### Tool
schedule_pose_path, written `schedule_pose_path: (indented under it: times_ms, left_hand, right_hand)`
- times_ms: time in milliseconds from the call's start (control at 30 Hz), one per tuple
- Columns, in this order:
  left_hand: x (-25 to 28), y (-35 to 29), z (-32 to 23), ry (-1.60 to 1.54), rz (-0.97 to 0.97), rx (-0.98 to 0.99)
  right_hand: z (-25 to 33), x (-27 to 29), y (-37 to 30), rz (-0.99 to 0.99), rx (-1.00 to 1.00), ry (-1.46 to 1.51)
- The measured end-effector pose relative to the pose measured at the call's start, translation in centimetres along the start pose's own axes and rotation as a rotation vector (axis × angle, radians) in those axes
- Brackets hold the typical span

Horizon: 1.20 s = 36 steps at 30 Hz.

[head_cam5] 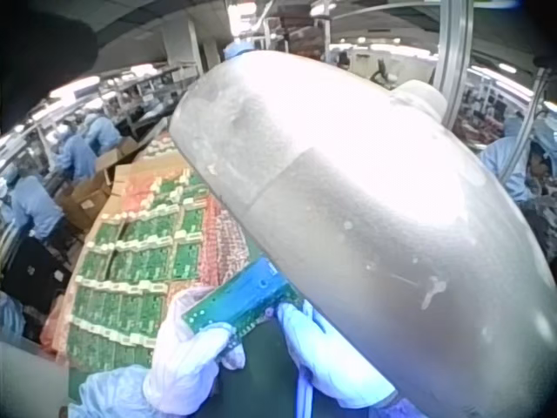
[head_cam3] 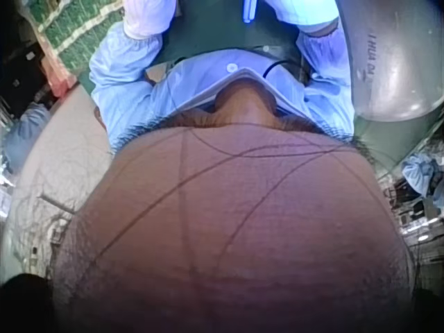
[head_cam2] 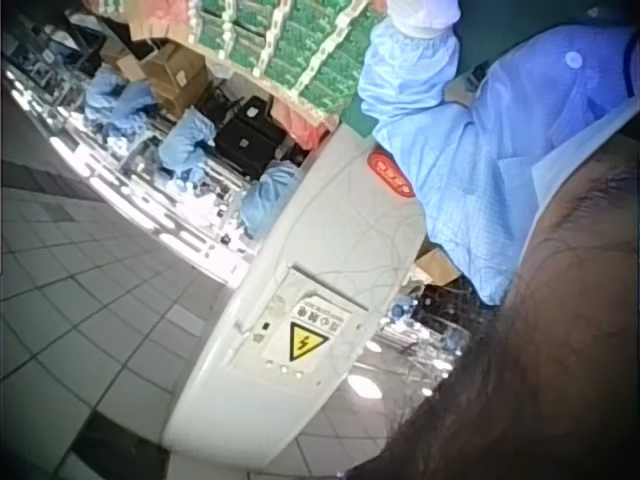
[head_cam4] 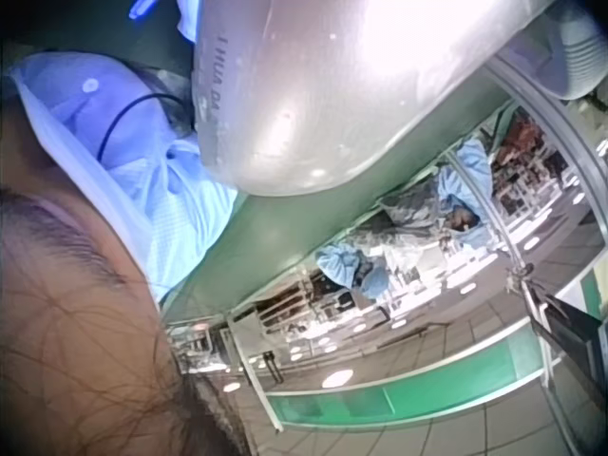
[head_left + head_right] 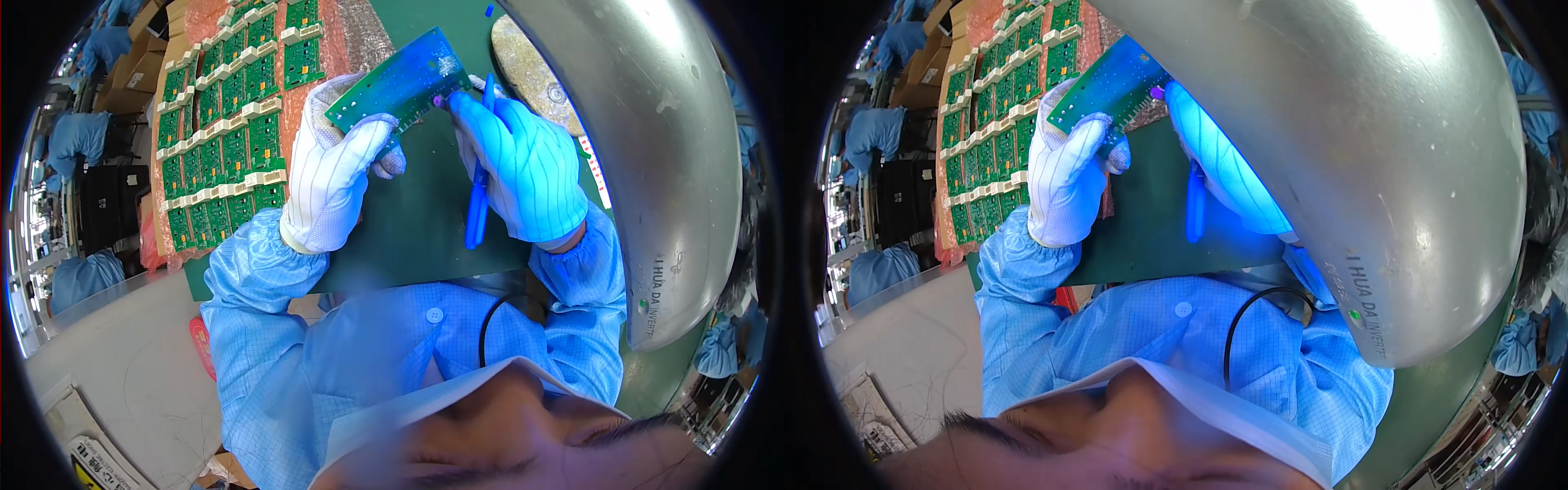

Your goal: The recorder inspects individual green circuit boards, checks them under an inspection lamp, and organizes them into a stack.

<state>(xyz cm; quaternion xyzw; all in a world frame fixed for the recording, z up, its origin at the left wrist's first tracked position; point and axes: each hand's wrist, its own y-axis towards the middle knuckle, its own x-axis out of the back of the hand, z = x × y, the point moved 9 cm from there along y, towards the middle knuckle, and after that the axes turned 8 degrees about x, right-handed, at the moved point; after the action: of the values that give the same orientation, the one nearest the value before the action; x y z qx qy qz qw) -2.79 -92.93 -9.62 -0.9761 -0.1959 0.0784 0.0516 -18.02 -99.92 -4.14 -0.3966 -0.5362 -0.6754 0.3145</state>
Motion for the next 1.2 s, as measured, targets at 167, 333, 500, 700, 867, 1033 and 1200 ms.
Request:
schedule_pose_path:
  times_ms: [167, 333, 500, 700, 867, 1033, 1200]
  left_hand:
    - [-0.2, 0.1, -0.5, -0.118, -0.013, 0.015]
    - [-0.1, 0.3, -0.4, -0.184, 0.040, -0.003]
    - [0.1, 0.2, -0.3, -0.123, 0.033, -0.018]
    - [-0.1, 0.1, -0.5, -0.059, 0.022, -0.021]
    - [-0.2, -0.2, -0.6, -0.063, -0.003, -0.023]
    - [0.2, 0.0, -0.5, -0.031, 0.010, -0.026]
    - [-0.4, 0.0, -0.3, -0.090, 0.026, -0.014]
  right_hand:
    - [0.1, 2.5, 0.6, -0.266, 0.149, 0.170]
    - [-3.2, -1.3, -3.0, -0.352, -0.317, 0.213]
    - [-1.6, -0.6, -0.6, -0.255, -0.070, 0.349]
    - [-1.7, -0.6, -0.6, -0.372, -0.082, 0.437]
    - [-1.7, -0.7, -0.5, -0.326, -0.096, 0.385]
    - [-1.5, -0.1, -0.5, -0.425, -0.044, 0.448]
    - [-1.6, -0.4, -0.4, -0.382, -0.065, 0.440]
